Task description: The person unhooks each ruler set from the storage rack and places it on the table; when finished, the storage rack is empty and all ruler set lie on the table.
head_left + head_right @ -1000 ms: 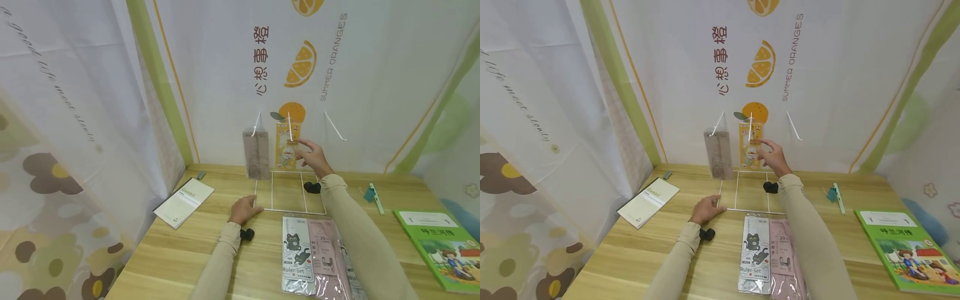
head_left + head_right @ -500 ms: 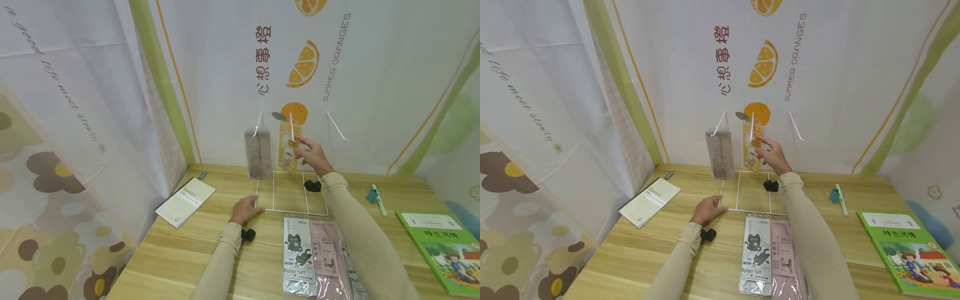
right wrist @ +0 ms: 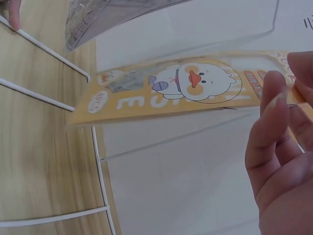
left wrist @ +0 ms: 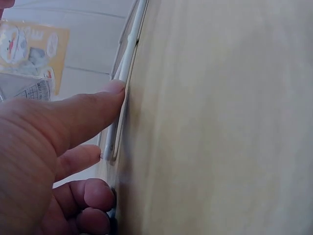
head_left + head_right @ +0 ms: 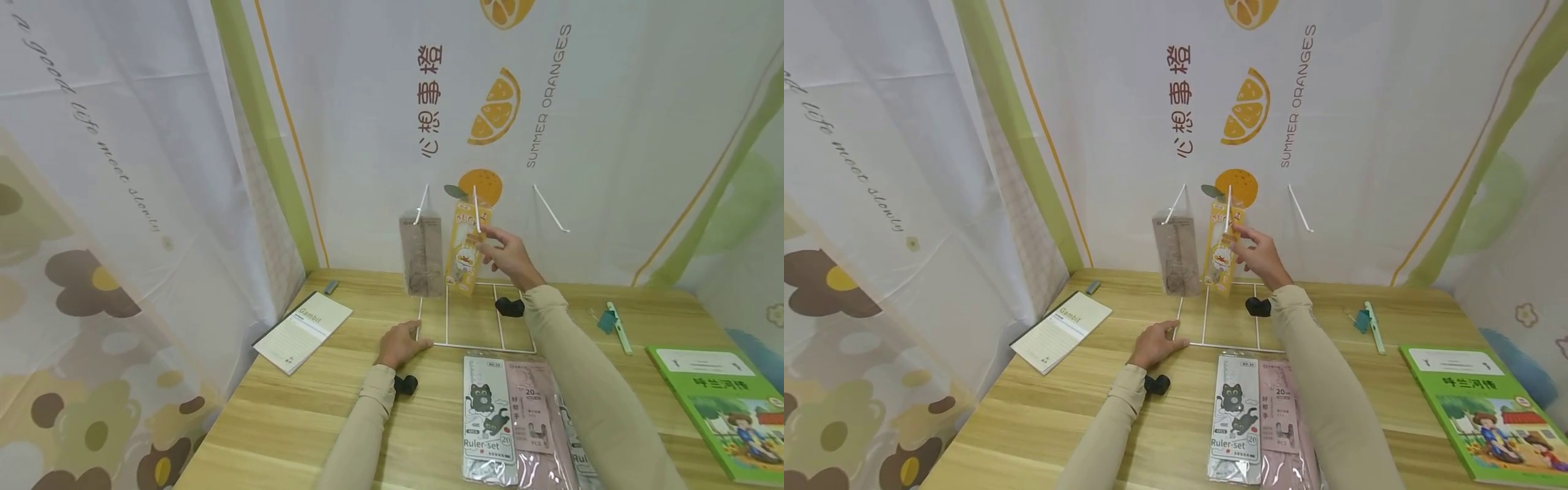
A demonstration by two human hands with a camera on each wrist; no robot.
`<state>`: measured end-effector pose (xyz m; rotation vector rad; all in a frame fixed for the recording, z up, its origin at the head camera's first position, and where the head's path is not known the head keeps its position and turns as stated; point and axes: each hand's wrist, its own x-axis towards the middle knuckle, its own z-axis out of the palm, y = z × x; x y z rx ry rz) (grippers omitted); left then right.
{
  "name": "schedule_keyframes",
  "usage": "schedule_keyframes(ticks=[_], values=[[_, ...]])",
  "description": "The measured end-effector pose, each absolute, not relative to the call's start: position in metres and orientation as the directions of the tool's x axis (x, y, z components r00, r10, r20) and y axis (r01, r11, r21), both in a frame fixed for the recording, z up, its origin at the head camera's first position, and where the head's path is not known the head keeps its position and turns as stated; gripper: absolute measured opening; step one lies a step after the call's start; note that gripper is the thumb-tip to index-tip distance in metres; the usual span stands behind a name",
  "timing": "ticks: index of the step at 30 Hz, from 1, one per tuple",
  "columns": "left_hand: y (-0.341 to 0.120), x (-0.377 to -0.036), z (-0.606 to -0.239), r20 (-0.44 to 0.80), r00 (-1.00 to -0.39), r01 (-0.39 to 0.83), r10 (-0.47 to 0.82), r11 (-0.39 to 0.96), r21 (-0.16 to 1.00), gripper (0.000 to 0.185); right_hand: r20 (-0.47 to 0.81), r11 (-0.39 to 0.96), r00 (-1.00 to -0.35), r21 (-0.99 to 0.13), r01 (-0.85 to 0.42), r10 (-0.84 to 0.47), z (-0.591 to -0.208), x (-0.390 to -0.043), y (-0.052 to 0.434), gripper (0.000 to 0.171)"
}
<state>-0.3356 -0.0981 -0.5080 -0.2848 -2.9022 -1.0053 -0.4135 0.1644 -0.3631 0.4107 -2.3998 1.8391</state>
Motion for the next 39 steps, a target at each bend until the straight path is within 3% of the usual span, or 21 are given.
schedule_keyframes(ticks=[16,30,39], values=[[-0.100,-0.337,-0.510,0.136,-0.977,0.211,0.162,0.774,0.597,0.059,0.372,0.159,-0.911,-0.903,-0.399,-0.177,-0.376,-0.373,0.185,0.039],[-0.099,-0.340,-0.511,0.137,-0.977,0.213,0.163,0.776,0.594,0.059,0.510,0.215,-0.825,-0.801,-0.558,-0.244,-0.377,-0.338,0.187,0.032],[-0.099,-0.340,-0.511,0.126,-0.979,0.203,0.160,0.789,0.579,0.060,0.529,0.185,-0.813,-0.797,-0.574,-0.245,-0.369,-0.313,0.188,0.030]])
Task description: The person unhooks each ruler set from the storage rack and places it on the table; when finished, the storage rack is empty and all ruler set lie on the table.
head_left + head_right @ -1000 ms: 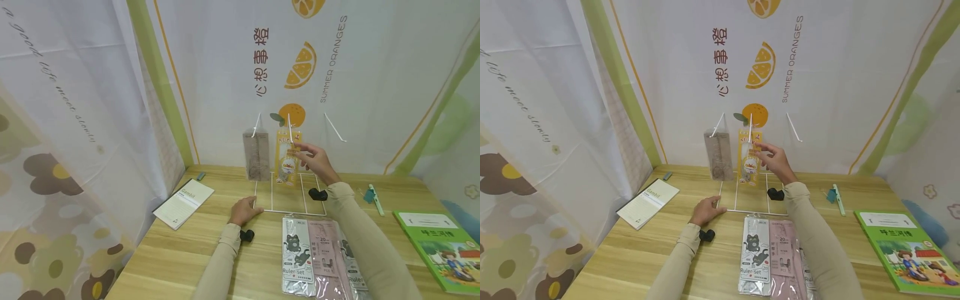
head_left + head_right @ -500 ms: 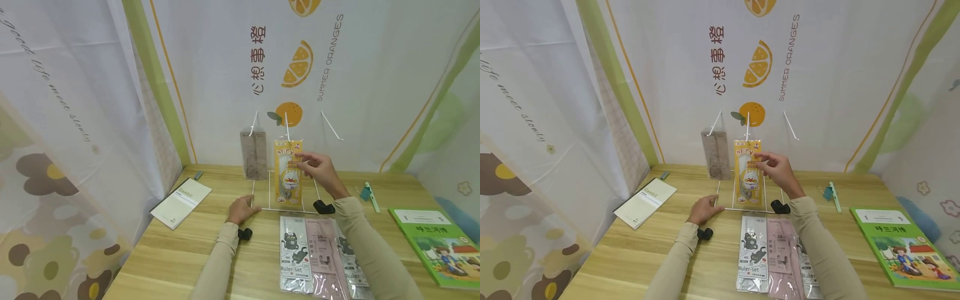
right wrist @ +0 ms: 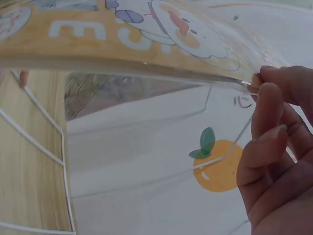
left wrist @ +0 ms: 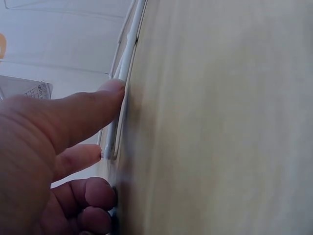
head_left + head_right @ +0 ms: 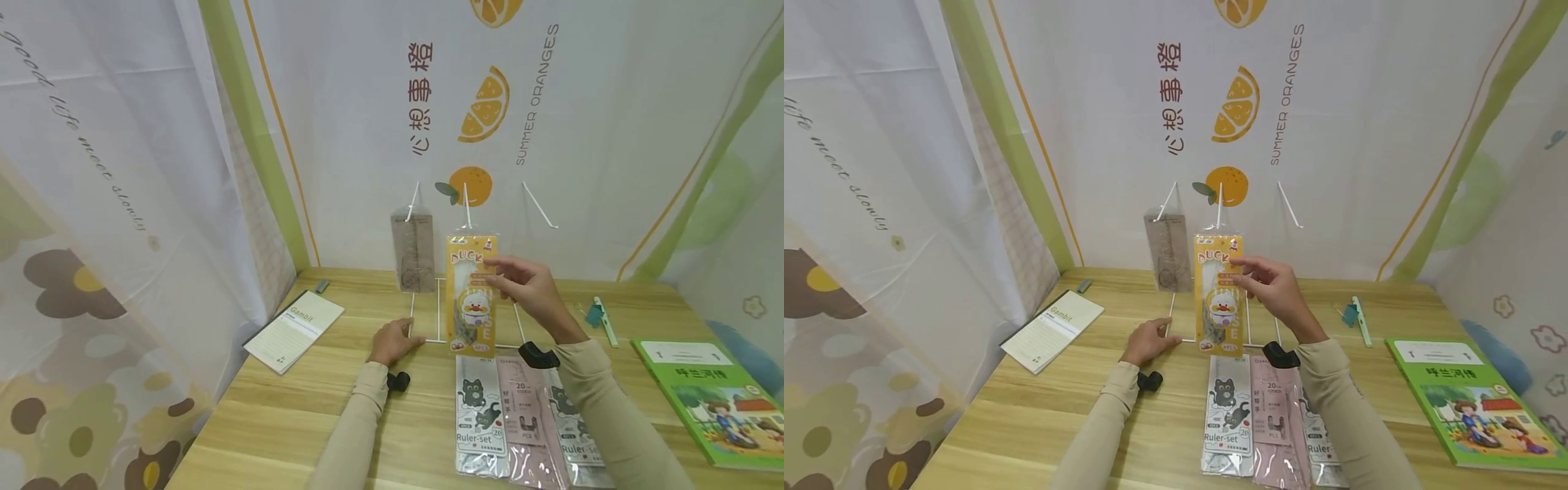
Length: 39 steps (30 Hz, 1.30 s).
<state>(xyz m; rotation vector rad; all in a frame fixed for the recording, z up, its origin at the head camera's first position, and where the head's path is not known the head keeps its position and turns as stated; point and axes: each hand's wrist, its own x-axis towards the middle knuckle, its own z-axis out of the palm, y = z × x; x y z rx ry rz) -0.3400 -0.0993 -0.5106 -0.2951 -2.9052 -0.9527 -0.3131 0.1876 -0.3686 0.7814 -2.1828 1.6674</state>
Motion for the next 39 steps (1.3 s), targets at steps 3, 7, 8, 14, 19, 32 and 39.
schedule_keyframes(ticks=[3,7,8,14,19,32,39], values=[[-0.100,-0.340,-0.511,0.126,-0.978,0.206,0.164,0.792,0.575,0.059,0.528,0.113,-0.814,-0.818,-0.564,-0.244,-0.366,-0.303,0.187,0.029],[-0.101,-0.342,-0.510,0.122,-0.977,0.214,0.176,0.792,0.572,0.058,0.490,-0.009,-0.828,-0.862,-0.507,-0.272,-0.371,-0.290,0.186,0.029],[-0.101,-0.342,-0.509,0.119,-0.977,0.215,0.179,0.792,0.572,0.057,0.459,-0.024,-0.843,-0.881,-0.472,-0.279,-0.375,-0.287,0.185,0.029],[-0.105,-0.343,-0.507,0.106,-0.975,0.220,0.196,0.775,0.592,0.052,0.106,0.075,-0.944,-0.988,-0.136,-0.312,-0.409,-0.276,0.175,0.035],[-0.108,-0.345,-0.509,0.116,-0.969,0.244,0.219,0.767,0.594,0.049,-0.075,0.198,-0.938,-0.980,0.007,-0.337,-0.448,-0.273,0.155,0.045],[-0.103,-0.341,-0.507,0.111,-0.970,0.238,0.216,0.751,0.616,0.044,-0.137,0.359,-0.952,-0.933,0.031,-0.275,-0.489,-0.268,0.115,0.027],[-0.105,-0.340,-0.506,0.118,-0.969,0.242,0.215,0.748,0.618,0.044,-0.057,0.531,-0.974,-0.844,-0.070,-0.219,-0.495,-0.266,0.104,0.021]])
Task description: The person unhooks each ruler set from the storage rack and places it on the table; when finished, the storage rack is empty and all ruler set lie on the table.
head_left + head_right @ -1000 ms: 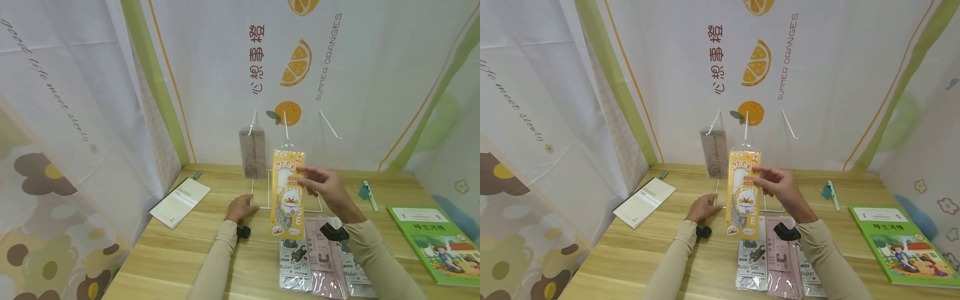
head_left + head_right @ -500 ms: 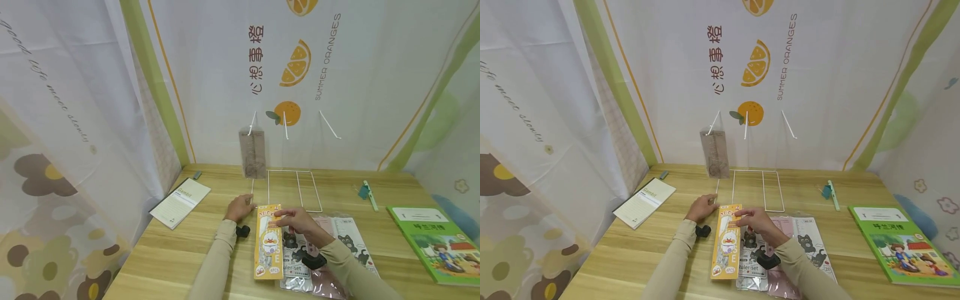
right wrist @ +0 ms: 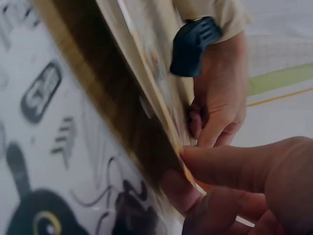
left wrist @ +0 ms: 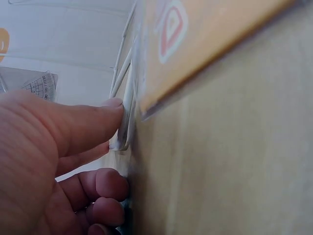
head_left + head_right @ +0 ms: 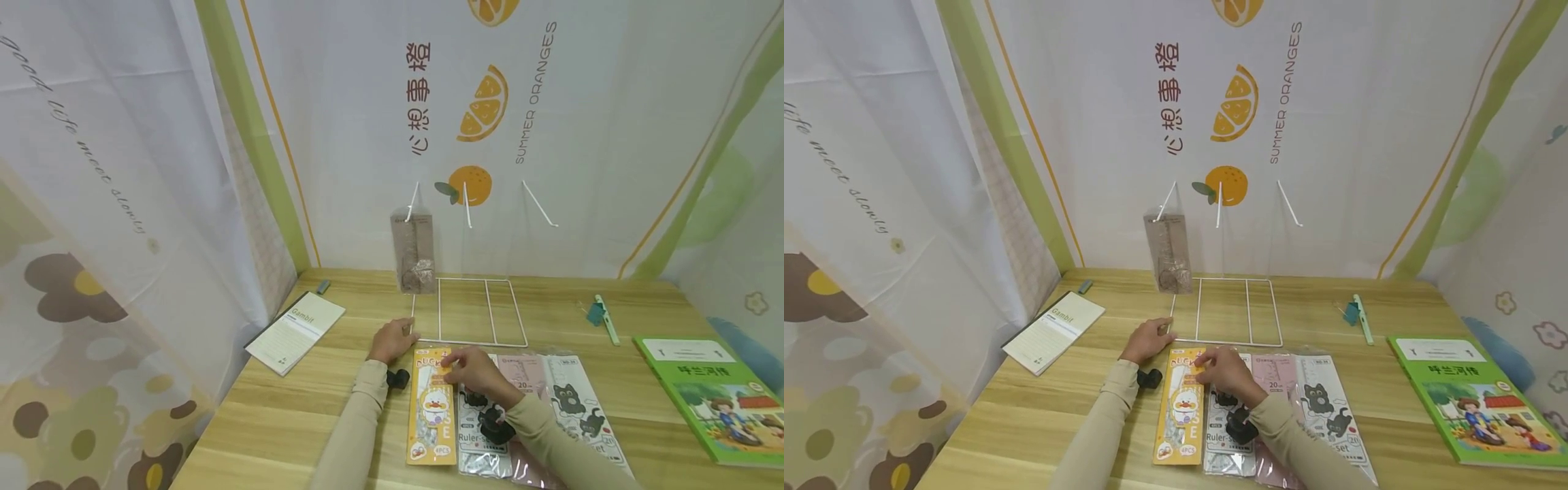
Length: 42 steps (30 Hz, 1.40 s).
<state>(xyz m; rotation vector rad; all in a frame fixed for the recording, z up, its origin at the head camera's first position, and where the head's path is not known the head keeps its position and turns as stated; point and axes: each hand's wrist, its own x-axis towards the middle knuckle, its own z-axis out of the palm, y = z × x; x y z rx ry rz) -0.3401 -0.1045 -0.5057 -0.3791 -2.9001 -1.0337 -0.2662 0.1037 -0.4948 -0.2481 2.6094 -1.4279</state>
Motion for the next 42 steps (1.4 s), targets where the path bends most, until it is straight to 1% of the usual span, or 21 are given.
schedule_keyframes(ticks=[4,7,10,14,18,20,23,25,28,31,35,42], values=[[-0.103,-0.341,-0.508,0.117,-0.969,0.242,0.217,0.749,0.617,0.044,-0.024,0.631,-0.978,-0.767,-0.115,-0.207,-0.497,-0.264,0.102,0.020],[-0.102,-0.341,-0.507,0.124,-0.968,0.246,0.216,0.746,0.618,0.043,-0.006,0.674,-0.980,-0.727,-0.133,-0.200,-0.496,-0.263,0.102,0.020],[-0.101,-0.342,-0.505,0.125,-0.968,0.246,0.216,0.741,0.625,0.043,0.007,0.687,-0.979,-0.712,-0.148,-0.203,-0.494,-0.262,0.104,0.020],[-0.100,-0.341,-0.504,0.122,-0.967,0.251,0.225,0.739,0.625,0.043,0.008,0.665,-0.978,-0.732,-0.149,-0.210,-0.488,-0.265,0.116,0.020],[-0.099,-0.341,-0.505,0.120,-0.965,0.255,0.232,0.735,0.629,0.043,0.023,0.648,-0.986,-0.751,-0.127,-0.167,-0.477,-0.278,0.148,0.020],[-0.099,-0.341,-0.506,0.121,-0.966,0.252,0.227,0.738,0.626,0.044,0.070,0.674,-0.989,-0.725,-0.141,-0.132,-0.473,-0.287,0.170,0.021],[-0.101,-0.342,-0.509,0.126,-0.968,0.248,0.219,0.743,0.622,0.044,0.142,0.742,-0.987,-0.653,-0.152,-0.077,-0.474,-0.301,0.205,0.024],[-0.102,-0.342,-0.510,0.125,-0.968,0.247,0.218,0.745,0.619,0.044,0.164,0.773,-0.985,-0.616,-0.147,-0.057,-0.478,-0.306,0.226,0.026],[-0.104,-0.342,-0.510,0.123,-0.967,0.250,0.223,0.741,0.623,0.044,0.144,0.788,-0.988,-0.601,-0.134,-0.058,-0.487,-0.310,0.248,0.030],[-0.105,-0.342,-0.508,0.123,-0.966,0.252,0.226,0.738,0.625,0.043,0.110,0.778,-0.990,-0.614,-0.134,-0.084,-0.492,-0.312,0.261,0.035],[-0.105,-0.341,-0.506,0.136,-0.964,0.262,0.228,0.732,0.629,0.043,0.082,0.772,-0.991,-0.622,-0.131,-0.102,-0.498,-0.313,0.265,0.040],[-0.107,-0.343,-0.506,0.132,-0.963,0.265,0.236,0.732,0.628,0.044,0.032,0.774,-0.997,-0.629,-0.079,-0.076,-0.500,-0.313,0.264,0.047]])
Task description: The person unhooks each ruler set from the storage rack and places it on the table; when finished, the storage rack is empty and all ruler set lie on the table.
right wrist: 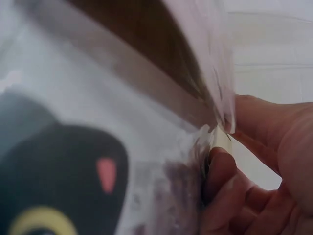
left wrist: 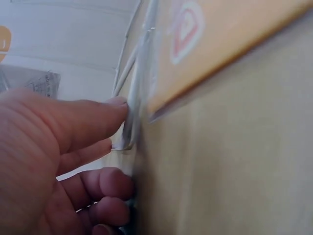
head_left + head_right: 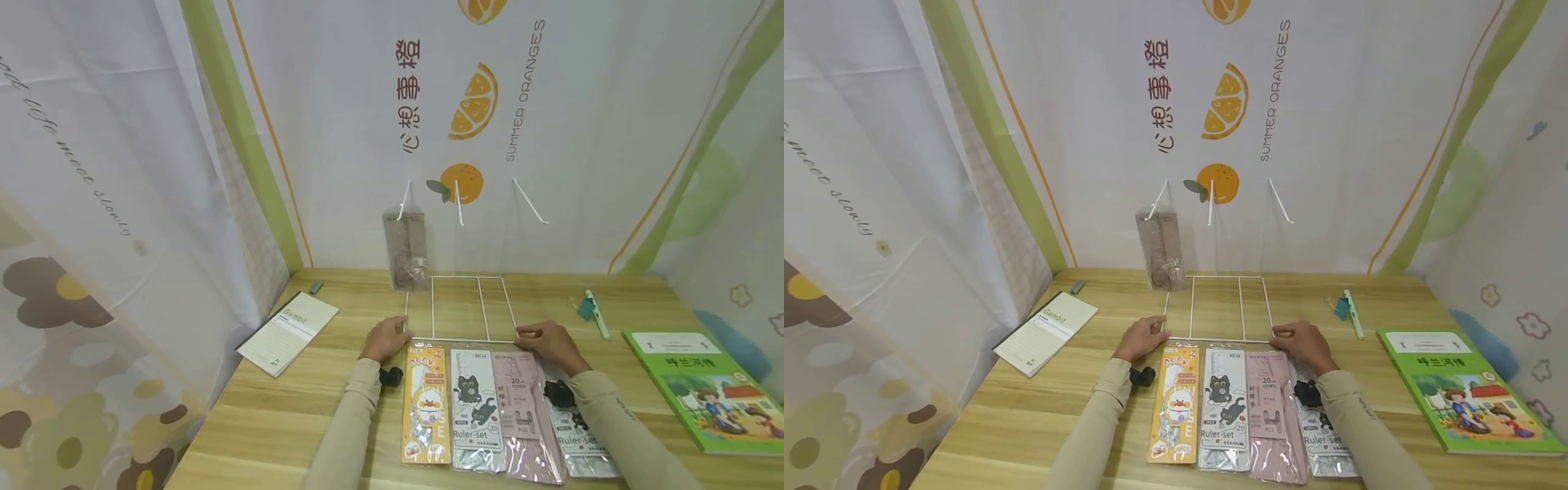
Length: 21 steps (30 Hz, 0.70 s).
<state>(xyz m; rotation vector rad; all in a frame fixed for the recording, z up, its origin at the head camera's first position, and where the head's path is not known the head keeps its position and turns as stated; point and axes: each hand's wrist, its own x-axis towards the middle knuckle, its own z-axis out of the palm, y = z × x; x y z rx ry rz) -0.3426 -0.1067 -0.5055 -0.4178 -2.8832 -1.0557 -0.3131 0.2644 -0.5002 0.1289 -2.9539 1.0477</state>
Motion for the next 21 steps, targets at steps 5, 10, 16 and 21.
schedule_keyframes(ticks=[5,10,16,21], values=[[-0.114,-0.353,-0.502,0.162,-0.961,0.269,0.226,0.603,0.751,0.043,0.021,0.771,-0.997,-0.633,-0.074,-0.079,-0.502,-0.312,0.265,0.048],[-0.122,-0.365,-0.474,0.290,-0.954,0.298,0.080,0.383,0.874,0.037,0.006,0.765,-0.998,-0.642,-0.057,-0.069,-0.505,-0.312,0.266,0.048],[-0.129,-0.376,-0.414,0.428,-0.904,0.419,-0.016,0.173,0.891,0.039,-0.005,0.762,-0.998,-0.646,-0.043,-0.060,-0.504,-0.311,0.266,0.049],[-0.129,-0.381,-0.384,0.467,-0.884,0.465,0.029,0.163,0.870,0.045,0.000,0.760,-0.998,-0.649,-0.045,-0.059,-0.504,-0.312,0.266,0.049]])
